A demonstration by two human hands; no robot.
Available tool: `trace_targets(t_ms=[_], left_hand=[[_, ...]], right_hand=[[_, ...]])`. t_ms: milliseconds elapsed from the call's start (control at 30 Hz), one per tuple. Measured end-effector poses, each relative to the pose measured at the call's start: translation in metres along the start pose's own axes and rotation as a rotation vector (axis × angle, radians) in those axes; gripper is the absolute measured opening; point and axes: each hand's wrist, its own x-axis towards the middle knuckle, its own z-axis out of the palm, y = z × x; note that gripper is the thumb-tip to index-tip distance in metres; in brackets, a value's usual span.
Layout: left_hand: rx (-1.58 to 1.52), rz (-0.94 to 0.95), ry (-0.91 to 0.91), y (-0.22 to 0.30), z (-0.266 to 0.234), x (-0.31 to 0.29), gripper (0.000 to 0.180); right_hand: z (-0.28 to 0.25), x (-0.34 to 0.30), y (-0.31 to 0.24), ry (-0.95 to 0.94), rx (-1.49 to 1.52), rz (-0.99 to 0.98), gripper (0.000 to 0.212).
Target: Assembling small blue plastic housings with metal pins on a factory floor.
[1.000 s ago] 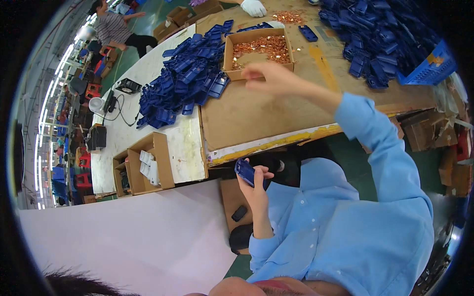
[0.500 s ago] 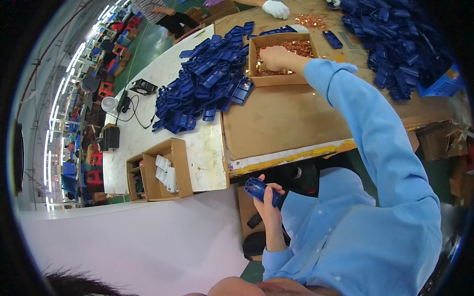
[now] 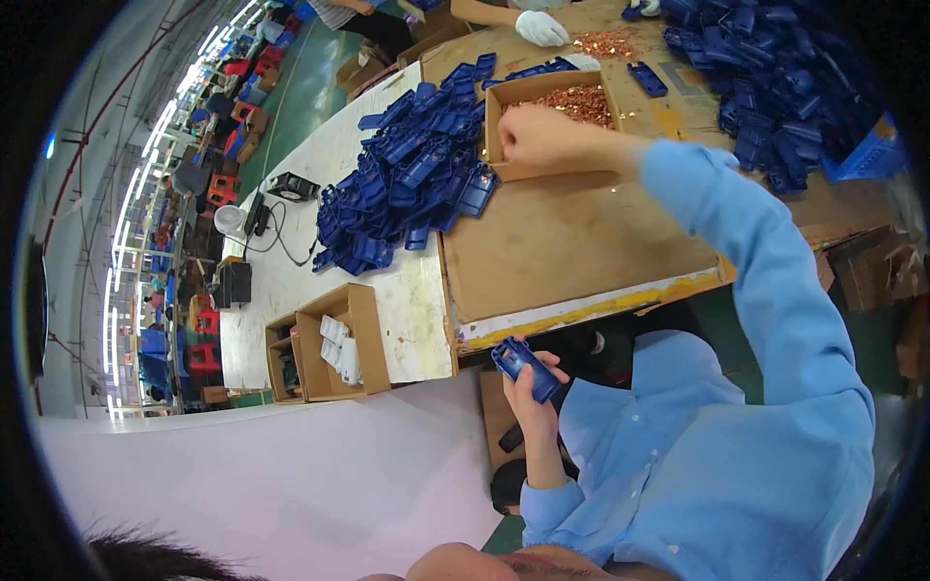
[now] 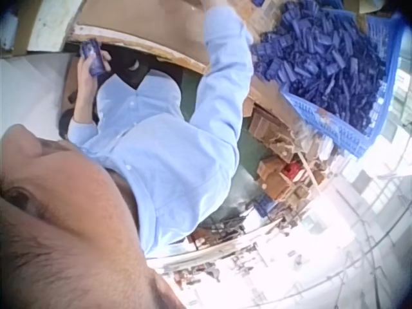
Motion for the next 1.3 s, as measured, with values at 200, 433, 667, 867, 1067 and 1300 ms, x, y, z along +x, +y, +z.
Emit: trace_targets(t_ms=[200, 433, 667, 867, 1067, 1300], left_hand=[[0.048, -0.014, -0.214, 0.009, 0.039, 0.005, 0.063], [0.214, -0.006, -0.316, 0.007, 0.079, -0.010, 0.063], [0.301, -0.059, -0.400, 0.008, 0.092, -0.026, 0.066], [0.258, -0.044, -0.384, 0.006, 0.090, -0.033, 0.061], [0.272, -0.070, -0.384, 0.012, 0.096, -0.040, 0.050], [0.351, 0.025, -0.378, 0.004, 0.098, -0.041, 0.044]], right_hand=[[-0.002, -0.160, -0.071, -0.123, 0.369, -0.375, 0.008], [0.015, -0.246, -0.080, 0.131, 0.404, -0.316, 0.010], [0.015, -0.273, -0.078, 0.269, 0.374, -0.299, 0.011], [0.011, -0.284, -0.082, 0.233, 0.695, -0.040, 0.024], [-0.002, -0.284, -0.071, -0.022, 0.804, 0.024, 0.021], [-0.004, -0.286, -0.074, -0.038, 0.788, 0.041, 0.021]])
